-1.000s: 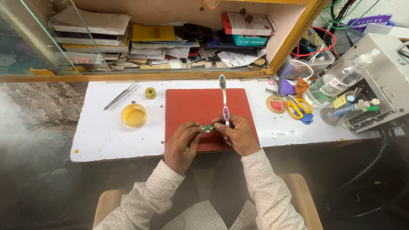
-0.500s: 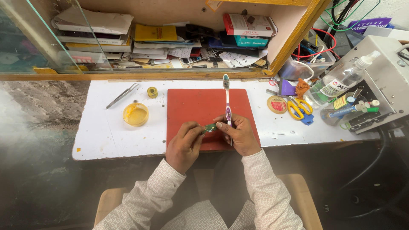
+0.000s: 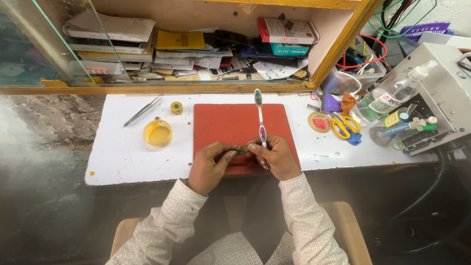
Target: The person works on a small green circuit board at a repair bench. They hold the board with tweezers while applying flux or solder with a hand tool, scrub the board with a toothbrush, pick up a soldering iron from a station and solder components on the board, then set the board back on the mat.
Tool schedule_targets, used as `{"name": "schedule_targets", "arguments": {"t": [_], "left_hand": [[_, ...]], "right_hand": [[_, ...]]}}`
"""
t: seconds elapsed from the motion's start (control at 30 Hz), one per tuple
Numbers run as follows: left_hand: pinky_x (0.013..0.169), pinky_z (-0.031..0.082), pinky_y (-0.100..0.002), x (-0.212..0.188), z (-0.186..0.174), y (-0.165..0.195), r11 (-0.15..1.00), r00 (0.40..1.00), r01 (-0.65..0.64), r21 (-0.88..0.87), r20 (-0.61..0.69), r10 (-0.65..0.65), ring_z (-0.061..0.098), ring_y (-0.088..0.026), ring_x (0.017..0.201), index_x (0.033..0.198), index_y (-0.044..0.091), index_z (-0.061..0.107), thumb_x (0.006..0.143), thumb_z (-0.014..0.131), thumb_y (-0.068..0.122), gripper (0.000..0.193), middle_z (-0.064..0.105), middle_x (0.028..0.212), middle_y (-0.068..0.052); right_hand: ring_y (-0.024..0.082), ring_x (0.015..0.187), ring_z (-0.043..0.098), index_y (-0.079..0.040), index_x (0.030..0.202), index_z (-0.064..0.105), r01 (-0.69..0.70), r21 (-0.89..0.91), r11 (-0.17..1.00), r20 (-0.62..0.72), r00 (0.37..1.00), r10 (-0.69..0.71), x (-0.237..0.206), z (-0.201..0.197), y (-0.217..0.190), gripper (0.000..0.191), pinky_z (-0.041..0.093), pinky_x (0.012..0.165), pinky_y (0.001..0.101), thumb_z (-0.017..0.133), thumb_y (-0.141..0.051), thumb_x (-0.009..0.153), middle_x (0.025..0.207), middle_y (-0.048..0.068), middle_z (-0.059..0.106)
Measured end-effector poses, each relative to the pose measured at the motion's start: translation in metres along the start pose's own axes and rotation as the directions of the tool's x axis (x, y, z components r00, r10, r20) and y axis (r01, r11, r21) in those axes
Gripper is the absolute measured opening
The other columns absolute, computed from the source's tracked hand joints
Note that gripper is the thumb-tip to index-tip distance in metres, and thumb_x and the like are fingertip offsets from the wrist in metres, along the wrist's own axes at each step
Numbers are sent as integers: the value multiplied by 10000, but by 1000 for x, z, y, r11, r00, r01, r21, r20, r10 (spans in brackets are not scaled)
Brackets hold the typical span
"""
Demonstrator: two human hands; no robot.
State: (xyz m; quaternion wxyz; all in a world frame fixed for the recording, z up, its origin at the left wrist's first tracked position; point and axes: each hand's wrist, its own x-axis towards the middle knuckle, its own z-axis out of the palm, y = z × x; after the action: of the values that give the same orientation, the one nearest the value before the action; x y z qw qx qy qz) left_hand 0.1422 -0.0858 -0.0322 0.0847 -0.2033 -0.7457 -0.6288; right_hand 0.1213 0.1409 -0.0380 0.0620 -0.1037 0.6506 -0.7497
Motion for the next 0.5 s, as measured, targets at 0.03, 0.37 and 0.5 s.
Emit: {"name": "schedule_targets", "arguments": {"t": [0.03, 0.37, 0.5], "left_hand": [[646, 544, -275, 1, -1, -5, 996, 998, 62, -59, 20, -61, 669, -121, 736, 1076, -9, 738, 955, 683, 79, 160, 742, 876, -65], [618, 541, -228, 7, -6, -32, 874, 961, 277, -400, 130, -245, 603, -70, 686, 1116, -32, 744, 977, 678, 156, 243, 725, 848, -28], [596, 537, -220, 9, -7, -31, 858, 951, 309, -410, 123, -283, 606, -60, 684, 1113, -31, 754, 971, 686, 167, 252, 701, 812, -21]], "right_hand": [[32, 501, 497, -9, 974, 728, -4, -3, 1000, -1, 1000, 4, 0, 0, 0, 159, 363, 424, 197, 753, -158, 926, 748, 54, 719], [25, 488, 479, -22, 934, 734, -30, -6, 1000, 3, 1000, 30, 0, 7, -6, 144, 352, 418, 198, 747, -165, 930, 719, 32, 691], [25, 481, 478, -26, 933, 742, -27, -10, 1000, 5, 1000, 27, 1, 8, -7, 158, 352, 412, 200, 740, -184, 938, 710, 33, 687]]}}
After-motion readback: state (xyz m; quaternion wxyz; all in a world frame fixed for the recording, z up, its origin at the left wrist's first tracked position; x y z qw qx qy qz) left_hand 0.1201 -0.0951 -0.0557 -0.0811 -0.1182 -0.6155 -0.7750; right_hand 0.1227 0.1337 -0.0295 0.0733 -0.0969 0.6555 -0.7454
